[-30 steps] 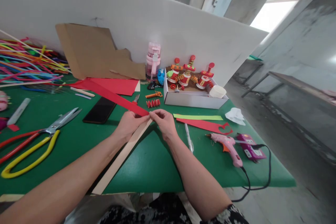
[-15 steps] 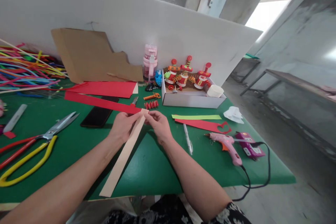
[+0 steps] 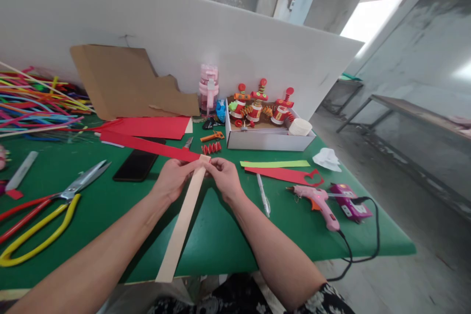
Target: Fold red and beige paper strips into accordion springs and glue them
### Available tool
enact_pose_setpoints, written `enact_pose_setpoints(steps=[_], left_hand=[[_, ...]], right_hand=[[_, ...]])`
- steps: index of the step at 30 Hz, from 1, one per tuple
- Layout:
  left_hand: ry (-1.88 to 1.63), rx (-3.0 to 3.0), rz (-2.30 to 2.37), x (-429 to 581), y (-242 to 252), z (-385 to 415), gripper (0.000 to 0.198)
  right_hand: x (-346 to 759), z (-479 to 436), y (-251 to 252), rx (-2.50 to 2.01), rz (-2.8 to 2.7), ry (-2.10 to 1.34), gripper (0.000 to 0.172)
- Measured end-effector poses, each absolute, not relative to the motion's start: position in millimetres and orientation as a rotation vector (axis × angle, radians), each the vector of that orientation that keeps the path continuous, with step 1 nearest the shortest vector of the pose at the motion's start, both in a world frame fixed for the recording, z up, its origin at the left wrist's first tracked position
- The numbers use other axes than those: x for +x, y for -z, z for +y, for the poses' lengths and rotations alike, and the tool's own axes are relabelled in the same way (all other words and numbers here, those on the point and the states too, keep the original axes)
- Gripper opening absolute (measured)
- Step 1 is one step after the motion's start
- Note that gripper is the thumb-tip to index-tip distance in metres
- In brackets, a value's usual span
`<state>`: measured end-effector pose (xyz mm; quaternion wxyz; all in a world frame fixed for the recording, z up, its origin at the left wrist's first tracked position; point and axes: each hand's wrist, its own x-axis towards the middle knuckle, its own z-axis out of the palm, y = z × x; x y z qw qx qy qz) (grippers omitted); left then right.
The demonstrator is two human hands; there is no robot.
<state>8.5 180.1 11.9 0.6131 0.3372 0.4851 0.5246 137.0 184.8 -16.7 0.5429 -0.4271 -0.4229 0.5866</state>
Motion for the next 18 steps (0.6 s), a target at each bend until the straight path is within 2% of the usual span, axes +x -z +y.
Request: enact_pose_setpoints(steps=[4, 10, 15, 18], left_hand=[[-1.208, 0.783, 1.145, 7.0, -8.8, 180.0, 0.030], [-0.998, 0.933, 1.097, -1.3, -10.2, 181.3, 0.029], [-0.937, 1.016, 1.004, -14.9, -15.5, 187.4, 0.037], [-1.037, 1.142, 1.004, -12.4, -14.3, 186.6, 0.036]], right_hand=[[141.5, 184.5, 12.1, -0.999, -1.036, -1.425, 0.030], [156.3, 188.2, 4.8, -1.102, -1.256, -1.269, 0.022], [163.1, 192.6, -1.2, -0.982, -0.819, -1.414, 0.025], [156.5, 189.8, -1.9, -0.848, -0.649, -1.541, 0.031]])
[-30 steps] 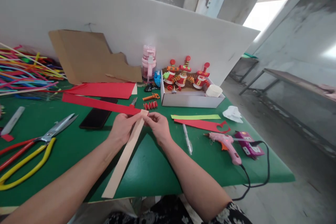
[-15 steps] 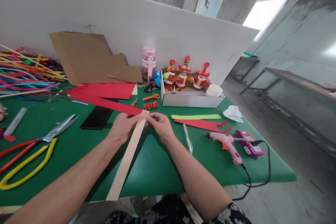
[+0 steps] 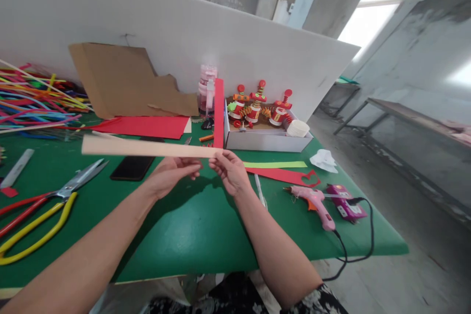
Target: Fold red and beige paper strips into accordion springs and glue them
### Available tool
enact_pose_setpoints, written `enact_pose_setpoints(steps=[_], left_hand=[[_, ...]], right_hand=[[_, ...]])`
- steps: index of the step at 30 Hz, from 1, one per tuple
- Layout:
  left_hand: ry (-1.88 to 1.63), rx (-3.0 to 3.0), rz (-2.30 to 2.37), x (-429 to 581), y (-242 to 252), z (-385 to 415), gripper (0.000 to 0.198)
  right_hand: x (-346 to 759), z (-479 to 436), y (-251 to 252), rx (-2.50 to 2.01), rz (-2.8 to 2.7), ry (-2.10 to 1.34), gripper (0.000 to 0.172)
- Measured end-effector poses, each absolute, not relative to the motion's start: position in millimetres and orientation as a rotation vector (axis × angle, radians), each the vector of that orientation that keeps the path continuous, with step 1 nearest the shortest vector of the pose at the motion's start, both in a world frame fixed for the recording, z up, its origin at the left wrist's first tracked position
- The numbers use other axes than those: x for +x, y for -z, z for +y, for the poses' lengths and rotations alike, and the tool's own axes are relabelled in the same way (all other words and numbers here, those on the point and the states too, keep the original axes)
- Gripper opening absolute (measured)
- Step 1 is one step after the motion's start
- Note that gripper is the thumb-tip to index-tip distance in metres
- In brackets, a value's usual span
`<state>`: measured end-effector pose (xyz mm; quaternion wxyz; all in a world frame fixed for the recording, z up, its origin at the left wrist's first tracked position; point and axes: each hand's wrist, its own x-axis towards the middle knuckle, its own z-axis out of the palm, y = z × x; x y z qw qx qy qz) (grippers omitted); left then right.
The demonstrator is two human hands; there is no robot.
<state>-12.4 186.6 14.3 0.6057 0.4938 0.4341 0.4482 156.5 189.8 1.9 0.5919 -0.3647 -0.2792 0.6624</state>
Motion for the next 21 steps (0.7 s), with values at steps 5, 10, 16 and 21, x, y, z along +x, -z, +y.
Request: enact_pose_setpoints(steps=[5, 10, 16, 21], left_hand=[[-1.275, 1.260, 1.000, -0.7, -13.4, 181.4, 0.028], [-1.264, 1.321, 1.138, -1.3, -9.4, 182.9, 0.030], [-1.197, 1.397, 1.228, -6.4, -5.3, 186.4, 0.031], [-1.206, 1.363, 1.239, -4.4, -8.3, 184.4, 0.029]], right_hand=[[141.1, 181.4, 5.8, -0.804, -0.644, -1.628, 0.032], [139.3, 179.1, 11.5, -0.832, -0.672, -1.641, 0.030], [147.3, 182.8, 7.9, -0.863, -0.749, -1.754, 0.032], [147.5, 184.8, 8.0, -0.921, -0.703, -1.800, 0.022]])
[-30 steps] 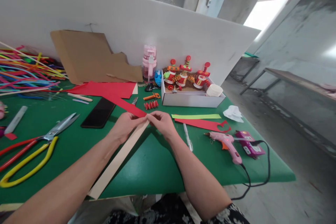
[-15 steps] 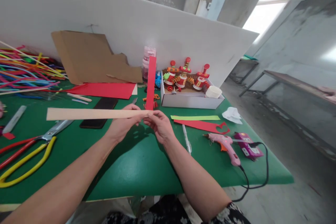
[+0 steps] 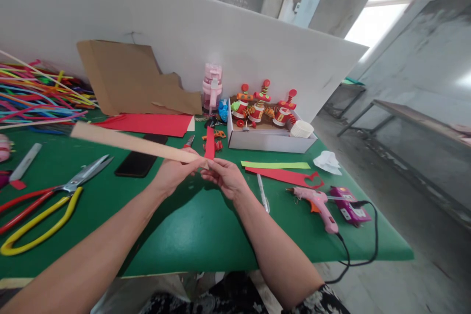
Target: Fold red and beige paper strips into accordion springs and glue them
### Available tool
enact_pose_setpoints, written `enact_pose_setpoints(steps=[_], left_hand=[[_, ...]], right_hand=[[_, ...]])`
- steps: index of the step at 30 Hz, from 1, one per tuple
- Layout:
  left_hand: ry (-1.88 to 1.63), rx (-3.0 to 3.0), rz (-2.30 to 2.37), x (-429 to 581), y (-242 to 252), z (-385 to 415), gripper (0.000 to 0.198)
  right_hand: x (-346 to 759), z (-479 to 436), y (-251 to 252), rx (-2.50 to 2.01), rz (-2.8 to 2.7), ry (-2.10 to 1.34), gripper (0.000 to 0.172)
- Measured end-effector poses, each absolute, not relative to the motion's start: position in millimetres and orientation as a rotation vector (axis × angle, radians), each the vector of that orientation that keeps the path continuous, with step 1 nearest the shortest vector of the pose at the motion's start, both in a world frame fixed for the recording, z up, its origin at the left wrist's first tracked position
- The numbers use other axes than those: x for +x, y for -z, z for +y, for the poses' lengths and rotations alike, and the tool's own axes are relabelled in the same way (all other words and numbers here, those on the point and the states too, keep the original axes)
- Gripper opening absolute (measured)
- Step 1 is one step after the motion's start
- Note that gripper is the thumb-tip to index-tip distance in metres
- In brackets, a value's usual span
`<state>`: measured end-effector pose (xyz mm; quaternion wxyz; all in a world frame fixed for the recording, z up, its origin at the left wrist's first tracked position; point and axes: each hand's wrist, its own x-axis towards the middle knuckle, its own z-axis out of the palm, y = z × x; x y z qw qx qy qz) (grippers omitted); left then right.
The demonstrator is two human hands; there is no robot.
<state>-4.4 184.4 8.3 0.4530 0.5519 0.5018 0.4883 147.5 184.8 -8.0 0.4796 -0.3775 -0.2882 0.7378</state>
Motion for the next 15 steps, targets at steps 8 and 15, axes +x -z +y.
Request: enact_pose_setpoints(steps=[8, 15], left_hand=[[-1.218, 1.236, 1.208, -1.9, -9.9, 185.1, 0.029], [-1.244, 1.158, 1.185, -0.7, -11.0, 183.9, 0.031]], right_hand=[[147.7, 185.3, 7.7, -0.898, -0.644, -1.830, 0.015], [145.5, 184.1, 5.8, -0.902, -0.629, -1.778, 0.014]])
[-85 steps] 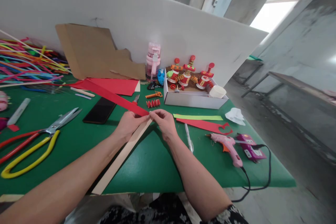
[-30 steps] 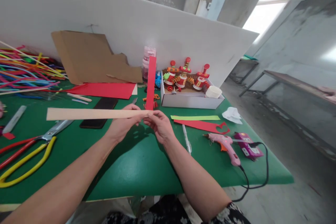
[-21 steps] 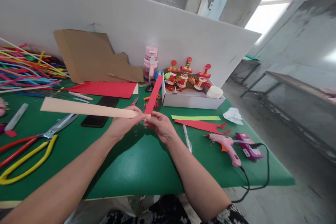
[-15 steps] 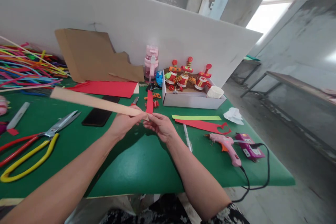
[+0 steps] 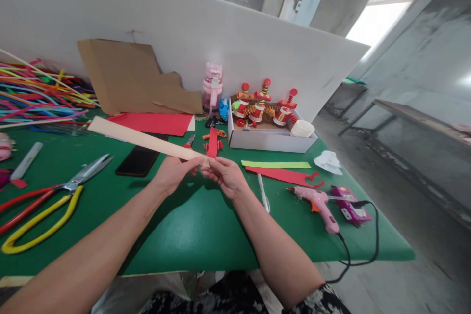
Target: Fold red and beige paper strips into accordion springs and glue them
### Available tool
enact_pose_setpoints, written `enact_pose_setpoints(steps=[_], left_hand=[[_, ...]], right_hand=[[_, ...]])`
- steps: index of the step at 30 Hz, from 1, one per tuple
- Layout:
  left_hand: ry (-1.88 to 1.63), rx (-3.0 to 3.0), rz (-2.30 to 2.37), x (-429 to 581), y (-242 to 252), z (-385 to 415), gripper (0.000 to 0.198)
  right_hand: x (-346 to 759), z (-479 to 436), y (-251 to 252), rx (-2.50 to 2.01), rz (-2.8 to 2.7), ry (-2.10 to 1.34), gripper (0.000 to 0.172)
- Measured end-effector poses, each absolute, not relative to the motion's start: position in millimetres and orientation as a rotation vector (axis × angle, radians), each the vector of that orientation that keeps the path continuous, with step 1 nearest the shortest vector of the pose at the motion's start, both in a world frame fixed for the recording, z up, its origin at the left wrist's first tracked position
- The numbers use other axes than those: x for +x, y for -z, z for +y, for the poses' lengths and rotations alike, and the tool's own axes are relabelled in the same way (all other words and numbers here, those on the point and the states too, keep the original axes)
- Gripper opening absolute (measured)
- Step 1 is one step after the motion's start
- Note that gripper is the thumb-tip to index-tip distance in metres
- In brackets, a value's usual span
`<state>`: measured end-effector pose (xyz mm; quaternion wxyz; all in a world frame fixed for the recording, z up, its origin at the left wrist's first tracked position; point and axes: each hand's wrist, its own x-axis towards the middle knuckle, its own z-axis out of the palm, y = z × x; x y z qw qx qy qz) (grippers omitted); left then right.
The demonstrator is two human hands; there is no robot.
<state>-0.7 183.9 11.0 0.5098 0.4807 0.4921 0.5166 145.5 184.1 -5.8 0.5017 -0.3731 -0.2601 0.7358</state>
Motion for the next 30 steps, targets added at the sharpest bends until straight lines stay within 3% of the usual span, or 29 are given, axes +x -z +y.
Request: enact_pose_setpoints(steps=[11, 19, 30], left_hand=[[-1.091, 1.127, 1.126, -1.6, -6.1, 184.3, 0.038], [-1.249, 1.104, 1.208, 4.0, -5.4, 183.9, 0.035], [-1.256, 1.088, 1.195, 3.7, -5.9, 183.0, 0.035]], right_hand=[[144.0, 183.1, 4.8, -0.936, -0.693, -1.677, 0.020], [140.5, 179.5, 6.7, -0.907, -0.774, -1.643, 0.036], [146.0, 181.3, 6.1, -0.927, -0.826, -1.653, 0.039]])
